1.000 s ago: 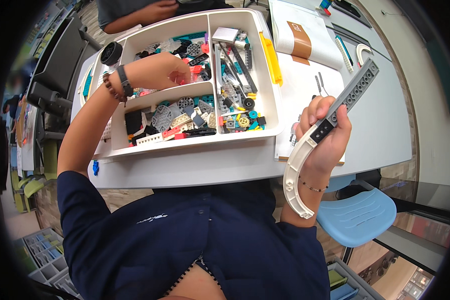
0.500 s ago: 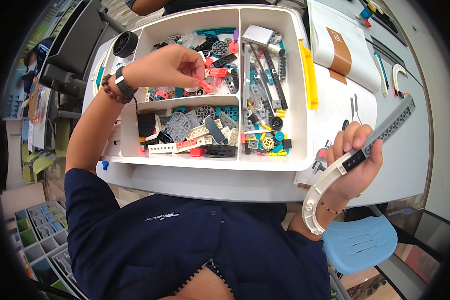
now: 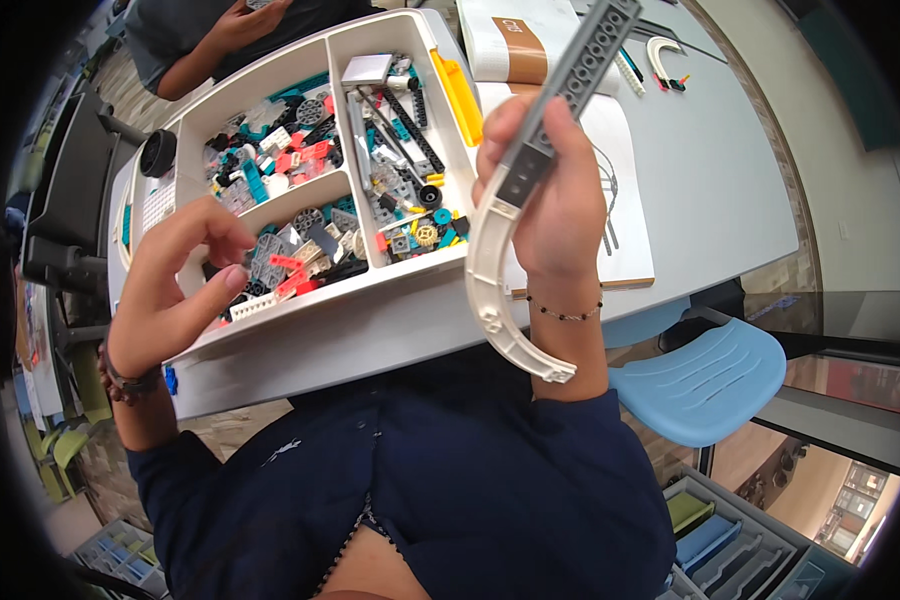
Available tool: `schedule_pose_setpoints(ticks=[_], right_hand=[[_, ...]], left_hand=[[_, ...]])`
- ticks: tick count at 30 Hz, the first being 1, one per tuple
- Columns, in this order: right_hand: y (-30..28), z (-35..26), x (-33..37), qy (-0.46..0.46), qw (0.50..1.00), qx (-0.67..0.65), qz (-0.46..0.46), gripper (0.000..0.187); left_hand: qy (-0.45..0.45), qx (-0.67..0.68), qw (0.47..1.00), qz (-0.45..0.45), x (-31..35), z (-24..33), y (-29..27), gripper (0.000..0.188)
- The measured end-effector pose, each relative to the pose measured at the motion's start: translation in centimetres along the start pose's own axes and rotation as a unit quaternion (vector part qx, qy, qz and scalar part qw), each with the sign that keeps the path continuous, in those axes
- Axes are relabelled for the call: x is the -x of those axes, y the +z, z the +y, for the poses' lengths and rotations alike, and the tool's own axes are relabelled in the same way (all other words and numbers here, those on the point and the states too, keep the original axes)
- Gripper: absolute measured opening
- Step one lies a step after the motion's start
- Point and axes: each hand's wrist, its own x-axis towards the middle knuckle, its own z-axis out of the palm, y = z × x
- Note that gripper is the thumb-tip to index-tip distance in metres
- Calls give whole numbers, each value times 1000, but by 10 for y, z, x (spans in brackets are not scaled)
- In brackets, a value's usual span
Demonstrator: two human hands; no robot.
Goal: The person sorts through a compartmentalized tray of small plastic building parts, picks up individual pieces, and connects them to form small assemblies. They repeatedly reach into the tray, select parts, and attach them to a growing structure on the table.
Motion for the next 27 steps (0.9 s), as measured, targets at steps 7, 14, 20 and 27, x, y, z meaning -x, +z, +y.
schedule_pose_setpoints(ticks=[7, 14, 20, 27], right_hand=[[60, 16, 4, -1, 992, -28, -122, 48], [63, 17, 35, -97, 969, 75, -216, 37], [53, 9, 77, -155, 963, 220, 2, 47], [104, -23, 83, -491, 576, 637, -145, 44]], left_hand=[[43, 160, 986, 23, -3, 20, 39, 34], [111, 65, 977, 170, 29, 34, 46, 18], [110, -151, 962, 199, 75, 57, 29, 40], [136, -321, 909, 227, 98, 70, 33, 45]])
